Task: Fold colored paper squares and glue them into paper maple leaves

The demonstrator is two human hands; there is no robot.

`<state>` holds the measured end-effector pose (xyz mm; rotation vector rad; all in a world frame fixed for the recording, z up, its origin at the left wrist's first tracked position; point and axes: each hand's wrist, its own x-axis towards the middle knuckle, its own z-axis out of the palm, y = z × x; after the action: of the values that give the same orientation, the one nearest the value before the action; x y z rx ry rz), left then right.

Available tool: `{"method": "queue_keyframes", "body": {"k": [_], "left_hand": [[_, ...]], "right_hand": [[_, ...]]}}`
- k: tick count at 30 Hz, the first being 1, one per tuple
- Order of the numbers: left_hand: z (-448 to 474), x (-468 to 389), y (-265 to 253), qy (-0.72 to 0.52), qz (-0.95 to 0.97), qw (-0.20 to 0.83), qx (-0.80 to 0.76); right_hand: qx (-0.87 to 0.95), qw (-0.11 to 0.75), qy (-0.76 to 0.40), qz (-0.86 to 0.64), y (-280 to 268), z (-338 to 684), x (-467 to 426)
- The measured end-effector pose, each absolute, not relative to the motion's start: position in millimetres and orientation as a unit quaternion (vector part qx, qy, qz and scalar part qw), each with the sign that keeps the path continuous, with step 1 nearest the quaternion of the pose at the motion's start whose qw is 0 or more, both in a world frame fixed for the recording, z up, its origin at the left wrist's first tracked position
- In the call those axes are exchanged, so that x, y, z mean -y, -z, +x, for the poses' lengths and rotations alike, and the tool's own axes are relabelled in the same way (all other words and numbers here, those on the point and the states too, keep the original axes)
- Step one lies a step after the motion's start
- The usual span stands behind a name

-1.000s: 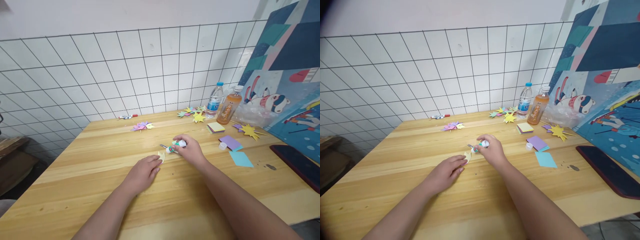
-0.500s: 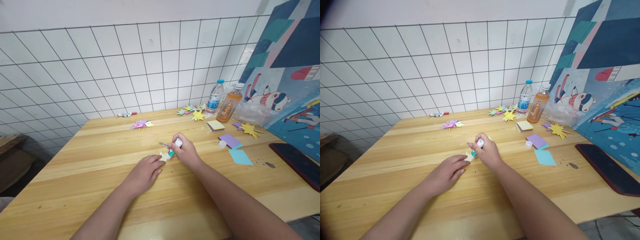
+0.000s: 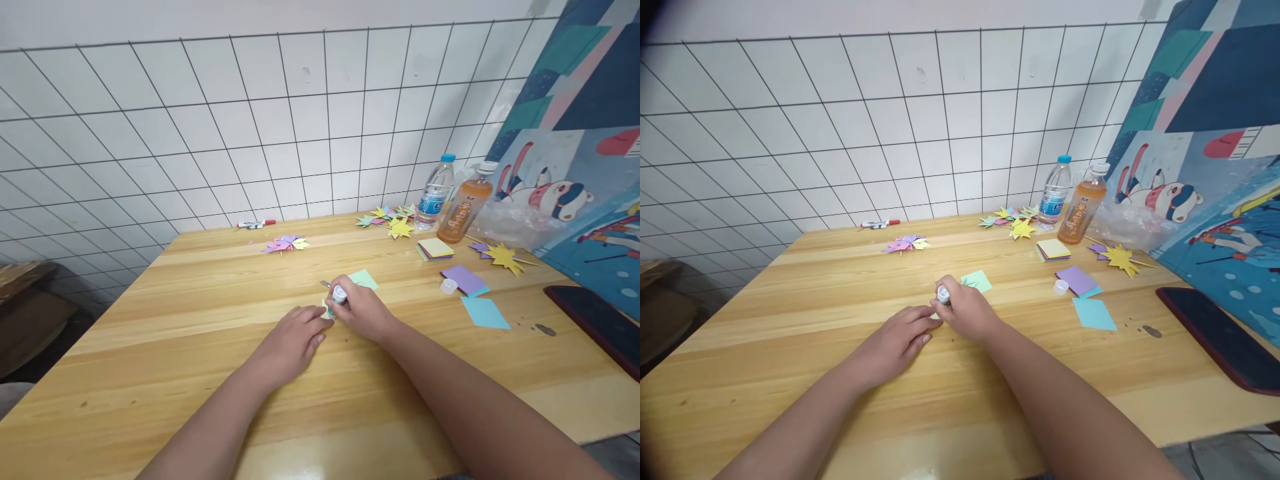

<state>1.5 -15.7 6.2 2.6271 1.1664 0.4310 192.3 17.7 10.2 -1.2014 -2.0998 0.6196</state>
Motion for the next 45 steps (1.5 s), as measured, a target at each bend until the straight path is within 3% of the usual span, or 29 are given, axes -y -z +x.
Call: {"method": "queue_keyframes", "body": {"k": [24, 35, 45], "left_hand": [[8.1, 18.8, -12.0, -0.136, 0.889, 0.126, -0.419], [0.9, 15.7, -2.8, -0.139, 0.857, 0.142, -0.475], [2.2, 12.4, -5.4, -0.132, 0.882, 0.119, -0.436]], "right_hand": [[0.814, 0.289, -0.161, -0.476, -5.9, 189.6, -26.4], [0.742, 0.397, -0.158, -0.517, -10.8, 201.7, -24.3], [0.801, 0.332, -0.171, -0.468, -7.6, 190.8, -21.2]]}}
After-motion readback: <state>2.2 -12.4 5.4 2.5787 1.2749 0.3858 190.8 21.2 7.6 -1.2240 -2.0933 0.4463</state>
